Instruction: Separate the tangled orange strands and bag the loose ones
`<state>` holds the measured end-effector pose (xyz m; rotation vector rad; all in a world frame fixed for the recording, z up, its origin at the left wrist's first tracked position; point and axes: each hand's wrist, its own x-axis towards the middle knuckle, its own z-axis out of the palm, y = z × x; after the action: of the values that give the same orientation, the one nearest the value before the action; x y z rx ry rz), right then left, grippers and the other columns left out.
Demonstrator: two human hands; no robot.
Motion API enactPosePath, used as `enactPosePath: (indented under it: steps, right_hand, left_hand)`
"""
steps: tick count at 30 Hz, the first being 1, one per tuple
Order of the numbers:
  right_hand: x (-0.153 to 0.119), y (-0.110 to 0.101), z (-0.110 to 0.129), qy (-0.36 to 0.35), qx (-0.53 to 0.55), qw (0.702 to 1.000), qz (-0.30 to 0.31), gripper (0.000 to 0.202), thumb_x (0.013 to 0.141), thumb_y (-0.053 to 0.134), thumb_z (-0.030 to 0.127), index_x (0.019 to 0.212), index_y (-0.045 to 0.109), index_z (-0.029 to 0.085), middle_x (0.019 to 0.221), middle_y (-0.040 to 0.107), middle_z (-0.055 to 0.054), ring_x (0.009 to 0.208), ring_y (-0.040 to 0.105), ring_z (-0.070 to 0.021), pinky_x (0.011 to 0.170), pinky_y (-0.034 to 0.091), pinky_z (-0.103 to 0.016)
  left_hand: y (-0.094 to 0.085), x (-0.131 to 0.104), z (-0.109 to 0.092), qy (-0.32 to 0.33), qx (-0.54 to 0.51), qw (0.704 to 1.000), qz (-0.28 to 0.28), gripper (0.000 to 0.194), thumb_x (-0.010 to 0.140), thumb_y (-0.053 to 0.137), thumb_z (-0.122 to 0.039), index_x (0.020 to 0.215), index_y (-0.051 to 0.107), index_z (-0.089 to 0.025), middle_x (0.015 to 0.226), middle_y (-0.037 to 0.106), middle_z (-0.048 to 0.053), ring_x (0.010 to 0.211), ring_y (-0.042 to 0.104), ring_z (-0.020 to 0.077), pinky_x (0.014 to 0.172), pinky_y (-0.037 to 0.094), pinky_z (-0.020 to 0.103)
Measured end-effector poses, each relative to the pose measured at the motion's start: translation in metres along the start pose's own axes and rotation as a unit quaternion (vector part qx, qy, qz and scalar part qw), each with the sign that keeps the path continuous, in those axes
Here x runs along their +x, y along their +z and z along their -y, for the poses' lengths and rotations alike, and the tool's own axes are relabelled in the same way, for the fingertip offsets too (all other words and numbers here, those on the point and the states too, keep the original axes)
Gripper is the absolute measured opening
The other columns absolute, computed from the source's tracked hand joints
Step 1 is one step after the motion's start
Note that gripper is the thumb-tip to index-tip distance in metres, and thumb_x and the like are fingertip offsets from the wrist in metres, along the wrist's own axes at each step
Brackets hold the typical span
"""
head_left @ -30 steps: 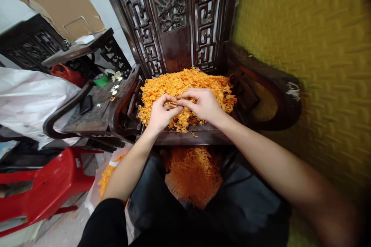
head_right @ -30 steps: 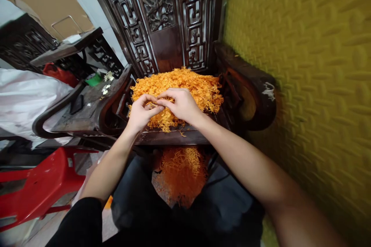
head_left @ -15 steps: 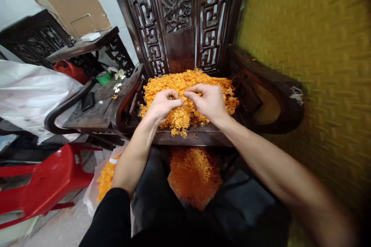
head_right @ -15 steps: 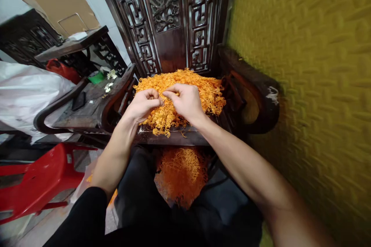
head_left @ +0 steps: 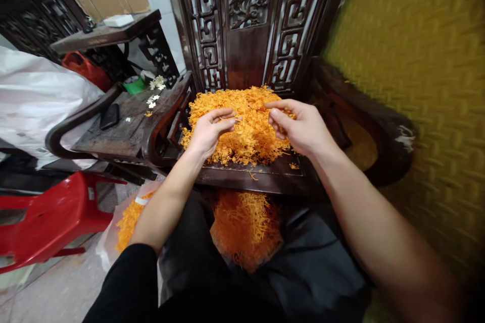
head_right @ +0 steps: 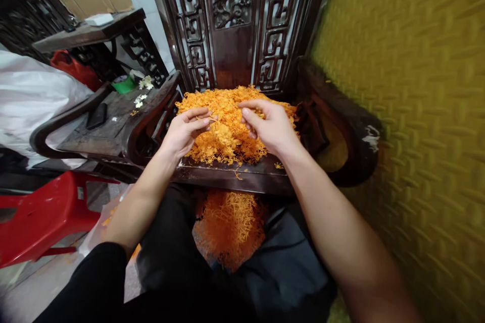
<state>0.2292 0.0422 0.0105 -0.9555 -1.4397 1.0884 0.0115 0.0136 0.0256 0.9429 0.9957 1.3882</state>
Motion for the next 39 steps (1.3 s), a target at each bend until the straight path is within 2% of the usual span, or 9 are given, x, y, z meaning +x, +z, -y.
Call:
enactPosePath:
  steps: [5,13,16,19,24,28,33,36,39]
  right_hand:
    - [-0.008,0.023,0.007,-0.078,-0.240,0.963,0.090,0.037,0.090,0.071,0.040,0.119,0.078,0.017,0.124,0.075,-0.013,0.117,0.070,-0.0304,0.107,0.050,-0.049]
    - [-0.001,0.016,0.007,0.011,-0.274,0.944,0.184,0.025,0.089,0.065,0.039,0.095,0.078,0.018,0.096,0.079,-0.006,0.087,0.070,-0.0227,0.084,0.051,-0.037]
    - [0.001,0.007,0.004,0.071,-0.258,0.931,0.249,0.020,0.083,0.070,0.036,0.089,0.080,0.021,0.093,0.079,-0.004,0.082,0.070,-0.0206,0.081,0.051,-0.034]
    - [0.001,0.005,0.001,0.119,-0.228,0.936,0.241,0.018,0.077,0.071,0.028,0.090,0.081,0.021,0.081,0.076,-0.003,0.068,0.064,-0.0163,0.066,0.048,-0.030]
    - [-0.002,0.008,0.003,0.247,-0.045,0.948,0.198,0.014,0.074,0.067,0.021,0.085,0.075,0.017,0.058,0.057,0.000,0.048,0.042,-0.0076,0.044,0.026,-0.022]
    - [-0.004,0.008,0.006,0.262,0.007,0.946,0.192,0.014,0.072,0.066,0.019,0.083,0.074,0.017,0.056,0.055,0.001,0.046,0.041,-0.0067,0.042,0.022,-0.021]
    - [-0.006,0.008,0.009,0.089,-0.182,0.949,0.239,0.019,0.078,0.067,0.026,0.088,0.082,0.022,0.068,0.072,-0.001,0.058,0.060,-0.0141,0.057,0.046,-0.028]
    - [-0.009,0.007,0.011,-0.055,-0.289,0.940,0.171,0.021,0.084,0.066,0.025,0.095,0.083,0.023,0.096,0.080,-0.004,0.087,0.073,-0.0223,0.085,0.054,-0.037]
    - [-0.015,0.006,0.014,-0.185,-0.332,0.914,0.140,0.026,0.096,0.063,0.037,0.104,0.082,0.020,0.100,0.079,-0.008,0.092,0.072,-0.0227,0.086,0.052,-0.036]
  left_hand:
    - [0.001,-0.003,-0.003,0.017,0.009,1.000,-0.006,0.040,0.063,0.080,-0.004,0.101,0.071,-0.012,0.106,0.075,0.010,0.098,0.075,0.0211,0.085,0.057,0.032]
    - [-0.014,-0.002,-0.001,0.168,0.241,0.955,0.034,0.028,0.082,0.069,-0.013,0.109,0.072,-0.018,0.119,0.076,0.008,0.093,0.077,0.0189,0.070,0.058,0.027]
    - [-0.021,-0.002,-0.003,0.222,0.381,0.897,0.021,0.022,0.091,0.060,-0.016,0.110,0.070,-0.019,0.107,0.078,0.007,0.075,0.074,0.0130,0.067,0.056,0.026]
    - [-0.025,0.000,-0.003,0.218,0.392,0.894,0.007,0.012,0.091,0.061,-0.017,0.103,0.065,-0.019,0.090,0.078,0.005,0.065,0.069,0.0112,0.063,0.054,0.026]
    - [-0.025,-0.003,0.001,0.204,0.355,0.912,0.018,0.026,0.097,0.061,-0.038,0.112,0.062,-0.018,0.098,0.077,0.009,0.086,0.073,0.0162,0.077,0.058,0.032]
    - [-0.019,-0.014,-0.007,0.244,0.422,0.868,0.097,0.043,0.090,0.072,-0.046,0.123,0.065,-0.019,0.124,0.073,0.011,0.114,0.069,0.0210,0.099,0.053,0.038]
    - [-0.011,-0.017,-0.006,0.178,0.433,0.864,0.188,0.025,0.086,0.077,-0.039,0.100,0.078,-0.019,0.098,0.078,0.006,0.083,0.070,0.0168,0.082,0.053,0.032]
    - [-0.009,-0.012,0.004,0.054,0.379,0.911,0.156,0.021,0.080,0.081,-0.036,0.080,0.076,-0.016,0.071,0.073,0.004,0.064,0.064,0.0147,0.064,0.048,0.029]
    - [-0.008,-0.008,0.011,-0.028,0.276,0.955,0.108,0.028,0.072,0.088,-0.037,0.079,0.073,-0.014,0.065,0.070,0.003,0.060,0.063,0.0135,0.062,0.047,0.028]
